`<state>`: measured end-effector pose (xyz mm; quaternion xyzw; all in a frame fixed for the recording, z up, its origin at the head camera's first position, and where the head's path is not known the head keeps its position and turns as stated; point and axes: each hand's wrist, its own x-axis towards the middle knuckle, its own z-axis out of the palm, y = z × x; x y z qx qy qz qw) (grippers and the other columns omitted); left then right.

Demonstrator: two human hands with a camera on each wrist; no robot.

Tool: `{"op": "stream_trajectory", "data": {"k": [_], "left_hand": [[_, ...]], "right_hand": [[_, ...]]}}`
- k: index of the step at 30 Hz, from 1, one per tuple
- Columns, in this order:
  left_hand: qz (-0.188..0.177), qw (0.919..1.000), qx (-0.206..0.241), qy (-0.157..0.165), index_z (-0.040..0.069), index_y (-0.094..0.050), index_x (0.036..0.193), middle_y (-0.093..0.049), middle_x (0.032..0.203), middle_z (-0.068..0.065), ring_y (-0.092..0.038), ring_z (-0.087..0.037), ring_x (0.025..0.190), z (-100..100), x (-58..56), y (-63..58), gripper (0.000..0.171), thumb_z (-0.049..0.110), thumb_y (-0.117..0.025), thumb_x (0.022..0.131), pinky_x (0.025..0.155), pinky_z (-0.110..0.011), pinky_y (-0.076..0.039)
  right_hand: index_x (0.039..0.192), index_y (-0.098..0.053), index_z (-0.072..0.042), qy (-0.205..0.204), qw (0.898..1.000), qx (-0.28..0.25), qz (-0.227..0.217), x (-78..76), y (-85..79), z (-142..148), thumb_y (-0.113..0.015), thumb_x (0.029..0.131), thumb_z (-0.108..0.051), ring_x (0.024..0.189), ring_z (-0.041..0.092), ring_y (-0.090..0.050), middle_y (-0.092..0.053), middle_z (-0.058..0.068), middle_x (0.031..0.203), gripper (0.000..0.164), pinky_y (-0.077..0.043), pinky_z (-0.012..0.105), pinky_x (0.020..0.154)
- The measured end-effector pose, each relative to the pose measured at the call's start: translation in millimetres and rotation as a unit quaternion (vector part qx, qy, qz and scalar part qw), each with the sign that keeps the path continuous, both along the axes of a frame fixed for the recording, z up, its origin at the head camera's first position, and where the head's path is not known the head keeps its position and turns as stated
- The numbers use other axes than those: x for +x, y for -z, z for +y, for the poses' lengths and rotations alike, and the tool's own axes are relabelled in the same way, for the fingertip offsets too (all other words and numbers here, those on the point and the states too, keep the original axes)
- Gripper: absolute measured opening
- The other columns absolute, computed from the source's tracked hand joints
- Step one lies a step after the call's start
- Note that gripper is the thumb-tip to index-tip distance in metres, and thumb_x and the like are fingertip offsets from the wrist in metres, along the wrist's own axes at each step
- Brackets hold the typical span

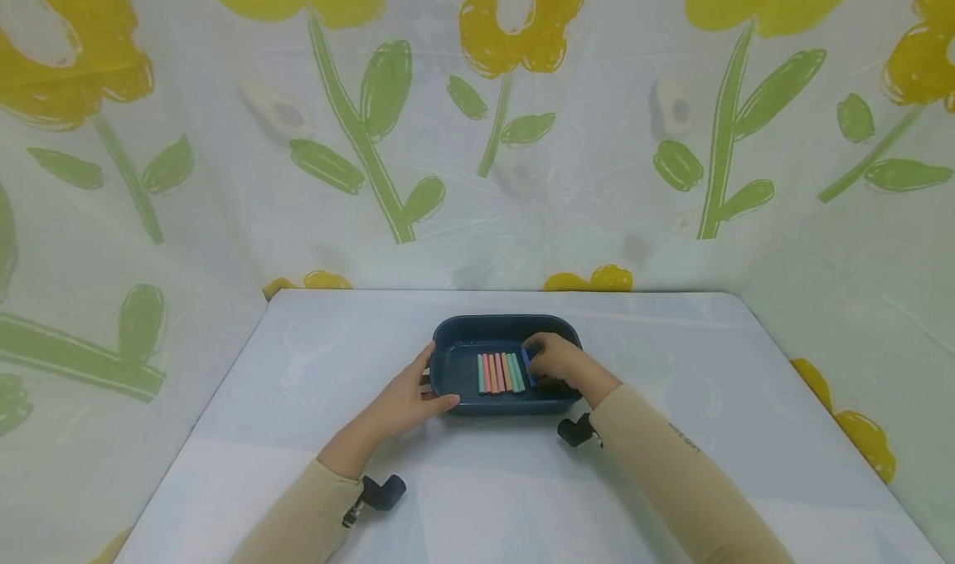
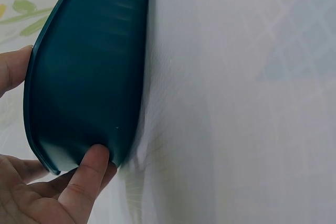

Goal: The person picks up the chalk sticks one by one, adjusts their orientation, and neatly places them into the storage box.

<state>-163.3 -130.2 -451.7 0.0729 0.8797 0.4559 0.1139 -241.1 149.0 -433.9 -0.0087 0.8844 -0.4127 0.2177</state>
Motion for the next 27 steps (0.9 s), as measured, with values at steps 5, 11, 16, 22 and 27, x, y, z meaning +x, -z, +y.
{"op": "stream_trajectory", "data": {"k": [5, 11, 16, 22, 27], "left_hand": [[-0.001, 1.0000, 0.004, 0.001, 0.016, -0.011, 0.162, -0.026, 0.162, -0.016, -0.055, -0.035, 0.129, -0.1, 0.4, -0.3, 0.105, 0.041, -0.080, 0.086, 0.102, -0.047, -0.050], [0.000, 1.0000, 0.001, 0.001, 0.015, -0.011, 0.162, -0.027, 0.162, -0.017, -0.055, -0.036, 0.129, 0.0, 0.3, 0.0, 0.106, 0.042, -0.079, 0.086, 0.102, -0.047, -0.049], [-0.004, 1.0000, -0.005, 0.001, 0.016, -0.011, 0.162, -0.026, 0.163, -0.016, -0.055, -0.035, 0.129, 1.0, 0.4, -1.1, 0.106, 0.042, -0.080, 0.085, 0.103, -0.047, -0.049], [-0.001, 1.0000, -0.004, 0.002, 0.015, -0.011, 0.162, -0.027, 0.162, -0.017, -0.055, -0.036, 0.129, 1.6, 0.3, -1.1, 0.106, 0.042, -0.079, 0.086, 0.102, -0.047, -0.049], [-0.003, 1.0000, 0.002, 0.000, 0.016, -0.012, 0.162, -0.027, 0.162, -0.017, -0.055, -0.036, 0.129, 1.1, -0.1, -0.5, 0.106, 0.043, -0.079, 0.086, 0.102, -0.047, -0.050]], "right_hand": [[0.137, -0.056, -0.001, 0.004, 1.000, 0.008, 0.000, 0.1, 1.7, -2.0, -0.069, 0.088, 0.000, 0.086, 0.023, -0.064, -0.065, 0.014, 0.104, 0.051, -0.060, 0.037, 0.077], [0.137, -0.057, -0.003, 0.004, 1.000, 0.018, 0.000, 1.0, 2.1, -3.0, -0.069, 0.088, -0.001, 0.087, 0.023, -0.063, -0.065, 0.013, 0.105, 0.050, -0.058, 0.038, 0.079], [0.136, -0.057, -0.001, 0.006, 1.000, -0.006, -0.006, 3.0, 1.4, -2.0, -0.070, 0.088, 0.000, 0.085, 0.023, -0.065, -0.065, 0.014, 0.103, 0.049, -0.059, 0.036, 0.076], [0.135, -0.058, -0.001, 0.006, 1.000, 0.000, -0.004, 3.1, 2.0, -1.9, -0.070, 0.088, -0.001, 0.086, 0.023, -0.065, -0.066, 0.014, 0.103, 0.048, -0.059, 0.036, 0.077], [0.135, -0.059, -0.004, 0.007, 1.000, 0.022, 0.004, 3.0, 2.6, -3.5, -0.070, 0.089, -0.003, 0.086, 0.022, -0.065, -0.067, 0.012, 0.102, 0.047, -0.058, 0.037, 0.080]]}}
